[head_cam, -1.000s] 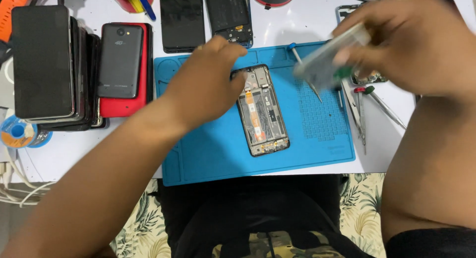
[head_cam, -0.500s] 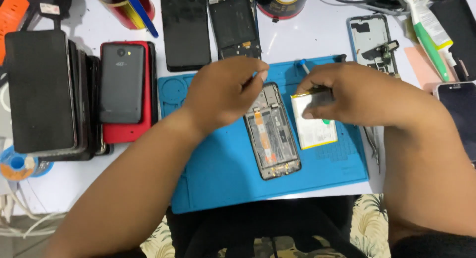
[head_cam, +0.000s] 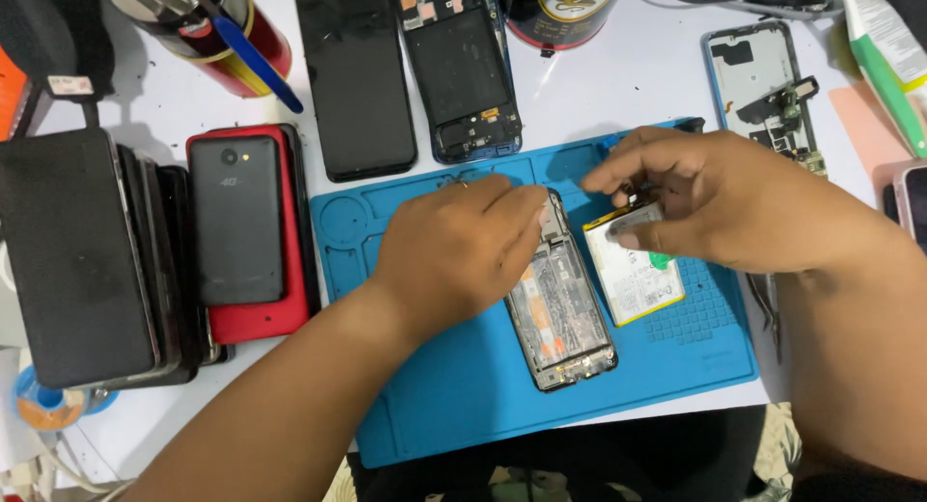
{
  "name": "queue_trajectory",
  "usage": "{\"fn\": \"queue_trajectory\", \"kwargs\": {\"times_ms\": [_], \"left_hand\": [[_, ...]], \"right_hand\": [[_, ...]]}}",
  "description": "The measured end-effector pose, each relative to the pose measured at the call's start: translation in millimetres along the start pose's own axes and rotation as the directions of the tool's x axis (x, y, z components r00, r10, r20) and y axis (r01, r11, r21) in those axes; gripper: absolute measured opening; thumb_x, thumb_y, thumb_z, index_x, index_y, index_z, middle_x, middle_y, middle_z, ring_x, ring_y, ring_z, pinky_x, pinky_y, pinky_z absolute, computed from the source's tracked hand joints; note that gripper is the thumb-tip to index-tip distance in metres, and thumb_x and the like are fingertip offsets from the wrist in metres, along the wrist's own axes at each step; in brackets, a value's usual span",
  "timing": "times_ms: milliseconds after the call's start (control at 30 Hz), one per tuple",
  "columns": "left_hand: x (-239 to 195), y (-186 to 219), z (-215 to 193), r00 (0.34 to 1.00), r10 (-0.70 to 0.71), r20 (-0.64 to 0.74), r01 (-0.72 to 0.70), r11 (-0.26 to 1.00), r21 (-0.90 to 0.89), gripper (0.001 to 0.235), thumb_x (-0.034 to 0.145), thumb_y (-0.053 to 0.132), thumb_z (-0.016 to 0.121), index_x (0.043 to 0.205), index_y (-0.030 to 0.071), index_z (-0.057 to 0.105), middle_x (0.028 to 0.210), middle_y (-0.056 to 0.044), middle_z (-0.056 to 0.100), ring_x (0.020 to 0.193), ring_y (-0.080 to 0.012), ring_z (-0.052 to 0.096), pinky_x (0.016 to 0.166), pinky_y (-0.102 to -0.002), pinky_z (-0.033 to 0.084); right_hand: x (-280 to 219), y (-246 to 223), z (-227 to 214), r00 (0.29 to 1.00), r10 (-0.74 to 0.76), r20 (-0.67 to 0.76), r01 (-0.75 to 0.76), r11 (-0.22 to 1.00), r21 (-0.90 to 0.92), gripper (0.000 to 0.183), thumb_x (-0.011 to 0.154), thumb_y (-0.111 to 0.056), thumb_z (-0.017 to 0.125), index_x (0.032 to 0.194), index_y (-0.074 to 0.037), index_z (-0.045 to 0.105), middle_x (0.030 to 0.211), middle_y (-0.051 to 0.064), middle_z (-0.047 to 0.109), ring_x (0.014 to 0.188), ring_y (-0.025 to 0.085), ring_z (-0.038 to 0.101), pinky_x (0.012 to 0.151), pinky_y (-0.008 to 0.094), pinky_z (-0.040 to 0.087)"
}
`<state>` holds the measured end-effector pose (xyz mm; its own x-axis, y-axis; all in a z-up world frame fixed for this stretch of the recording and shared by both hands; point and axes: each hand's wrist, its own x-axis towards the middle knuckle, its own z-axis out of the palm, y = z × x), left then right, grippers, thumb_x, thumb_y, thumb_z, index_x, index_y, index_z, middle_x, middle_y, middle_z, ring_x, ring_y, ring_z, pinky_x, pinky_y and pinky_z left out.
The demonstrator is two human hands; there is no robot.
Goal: The person disassembles a smartphone on a blue mat, removes the motherboard and battery, and uses tweezers to detach small connectors. The person then places the motherboard and battery aside and continues to remove internal components.
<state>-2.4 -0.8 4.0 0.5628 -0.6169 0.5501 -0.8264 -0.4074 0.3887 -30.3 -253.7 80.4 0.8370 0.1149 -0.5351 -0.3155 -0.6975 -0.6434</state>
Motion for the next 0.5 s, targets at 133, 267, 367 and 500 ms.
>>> {"fn": "queue_trajectory", "kwargs": {"times_ms": [133, 267, 367, 500], "left_hand": [[2, -1, -2, 0.997, -0.062, 0.051, 0.062, 0.998, 0.013, 0.008, 0.100, 0.017, 0.066, 0.107, 0.015, 0.070, 0.086, -0.001, 0.066, 0.065, -0.0269, 0.062, 0.048, -0.041, 0.044], [0, -2, -1, 0.997, -0.066, 0.040, 0.066, 0.998, -0.018, 0.014, 0.103, 0.017, 0.062, 0.111, 0.010, 0.072, 0.090, -0.003, 0.070, 0.067, -0.0268, 0.064, 0.048, -0.041, 0.045], [2, -3, -2, 0.997, -0.074, 0.027, 0.076, 0.994, -0.078, 0.016, 0.105, 0.015, 0.055, 0.104, 0.011, 0.071, 0.091, -0.004, 0.071, 0.070, -0.0281, 0.065, 0.045, -0.042, 0.042], [1, -7, 1, 0.991, -0.123, 0.062, 0.126, 0.990, -0.057, 0.016, 0.106, 0.019, 0.055, 0.096, 0.015, 0.066, 0.078, -0.002, 0.061, 0.060, -0.0268, 0.053, 0.042, -0.044, 0.034]], "right_hand": [[5, 3, -3, 0.999, -0.050, 0.020, 0.047, 0.987, 0.154, 0.050, 0.083, 0.007, 0.072, 0.128, -0.013, 0.075, 0.117, 0.004, 0.074, 0.109, 0.014, 0.072, 0.093, 0.029, 0.065], [6, -2, 1, 0.997, 0.071, -0.010, -0.065, 0.961, 0.270, 0.038, 0.092, 0.005, 0.062, 0.125, -0.006, 0.076, 0.112, 0.010, 0.080, 0.107, 0.019, 0.077, 0.094, 0.032, 0.064], [10, 13, 7, 0.996, -0.048, -0.071, 0.069, 0.935, 0.347, 0.031, 0.092, 0.010, 0.063, 0.118, -0.002, 0.075, 0.107, 0.012, 0.079, 0.102, 0.022, 0.078, 0.093, 0.034, 0.065], [7, 4, 13, 0.991, -0.072, -0.115, 0.111, 0.916, 0.385, 0.029, 0.091, 0.013, 0.064, 0.115, 0.000, 0.076, 0.100, 0.013, 0.077, 0.097, 0.020, 0.075, 0.091, 0.029, 0.062]]}}
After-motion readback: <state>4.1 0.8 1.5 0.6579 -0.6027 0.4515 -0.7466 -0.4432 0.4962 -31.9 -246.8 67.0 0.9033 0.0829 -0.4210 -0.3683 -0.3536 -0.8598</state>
